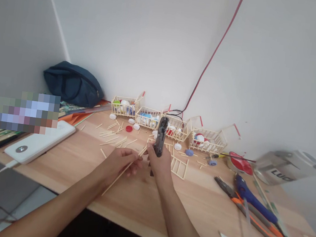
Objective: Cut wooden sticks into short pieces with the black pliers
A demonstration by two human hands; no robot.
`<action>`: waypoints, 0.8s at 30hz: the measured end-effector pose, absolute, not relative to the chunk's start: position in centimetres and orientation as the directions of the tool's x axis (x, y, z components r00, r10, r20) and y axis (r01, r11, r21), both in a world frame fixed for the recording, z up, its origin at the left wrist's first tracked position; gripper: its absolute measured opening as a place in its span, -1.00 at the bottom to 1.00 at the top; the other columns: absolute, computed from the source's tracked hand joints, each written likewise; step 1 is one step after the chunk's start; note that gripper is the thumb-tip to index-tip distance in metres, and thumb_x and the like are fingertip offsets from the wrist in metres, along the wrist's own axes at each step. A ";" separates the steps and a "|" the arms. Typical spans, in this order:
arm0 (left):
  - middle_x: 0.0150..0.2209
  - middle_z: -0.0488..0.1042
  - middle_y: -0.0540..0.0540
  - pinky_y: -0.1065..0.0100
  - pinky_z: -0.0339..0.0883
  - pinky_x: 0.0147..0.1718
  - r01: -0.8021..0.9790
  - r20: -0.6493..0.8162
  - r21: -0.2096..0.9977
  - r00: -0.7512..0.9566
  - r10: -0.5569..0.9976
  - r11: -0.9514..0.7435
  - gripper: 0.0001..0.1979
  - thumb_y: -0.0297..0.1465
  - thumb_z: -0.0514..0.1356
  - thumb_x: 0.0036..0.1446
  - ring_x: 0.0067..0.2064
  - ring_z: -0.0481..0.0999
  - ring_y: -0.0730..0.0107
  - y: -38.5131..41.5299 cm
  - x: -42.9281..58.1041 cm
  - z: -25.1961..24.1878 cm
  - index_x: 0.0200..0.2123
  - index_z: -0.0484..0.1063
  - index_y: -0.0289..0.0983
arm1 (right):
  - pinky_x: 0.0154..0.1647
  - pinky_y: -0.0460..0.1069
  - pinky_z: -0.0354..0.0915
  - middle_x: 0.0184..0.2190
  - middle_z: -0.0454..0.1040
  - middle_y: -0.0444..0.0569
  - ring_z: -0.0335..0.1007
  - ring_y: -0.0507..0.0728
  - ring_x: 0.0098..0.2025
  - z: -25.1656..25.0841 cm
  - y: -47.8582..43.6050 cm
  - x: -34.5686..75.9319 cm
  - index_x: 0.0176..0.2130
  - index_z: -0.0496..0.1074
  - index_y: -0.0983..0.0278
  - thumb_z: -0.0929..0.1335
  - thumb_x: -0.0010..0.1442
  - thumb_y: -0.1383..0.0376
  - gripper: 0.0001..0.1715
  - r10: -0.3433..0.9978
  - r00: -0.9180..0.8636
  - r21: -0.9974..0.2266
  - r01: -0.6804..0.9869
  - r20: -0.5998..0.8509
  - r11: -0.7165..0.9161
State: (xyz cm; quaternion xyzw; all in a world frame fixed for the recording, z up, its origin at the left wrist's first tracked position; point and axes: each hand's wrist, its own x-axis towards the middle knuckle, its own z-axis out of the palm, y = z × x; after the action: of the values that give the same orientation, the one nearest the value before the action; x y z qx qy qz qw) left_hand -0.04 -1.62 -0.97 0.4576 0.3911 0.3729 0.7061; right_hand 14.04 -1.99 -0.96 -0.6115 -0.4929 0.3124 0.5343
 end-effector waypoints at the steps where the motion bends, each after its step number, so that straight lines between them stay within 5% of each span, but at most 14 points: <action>1: -0.51 0.51 -0.12 0.54 0.16 -0.70 -0.156 -0.199 0.946 0.410 0.890 0.283 -0.85 -0.39 0.15 -0.04 -0.63 0.38 0.57 -1.6 0.0 -1.1 -0.47 0.42 -0.38 | -0.65 -0.11 0.26 -0.59 0.42 -0.09 0.29 0.03 -0.60 -1.0 -2.0 14.0 -0.33 0.37 0.30 0.35 0.01 0.04 -0.62 0.933 0.325 -0.962 0.265 0.153 0.065; 24: -0.65 0.38 0.02 0.45 0.13 -0.48 0.244 0.102 0.955 0.263 0.960 -0.168 -0.75 -0.40 0.04 -0.02 -0.55 0.32 0.48 -2.3 0.0 -0.9 -0.64 0.40 -0.30 | -0.63 -0.11 0.23 -0.61 0.41 -0.13 0.29 0.03 -0.62 -1.0 -2.1 13.1 -0.34 0.37 0.30 0.36 0.02 0.05 -0.63 0.901 0.394 -0.970 0.223 0.180 0.097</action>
State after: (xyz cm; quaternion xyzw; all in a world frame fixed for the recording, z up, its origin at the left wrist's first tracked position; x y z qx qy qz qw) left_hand -0.01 -2.27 -0.88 0.6536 0.4604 0.3959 0.4518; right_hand 13.09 -2.11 -0.99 -0.6042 -0.4651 0.2943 0.5762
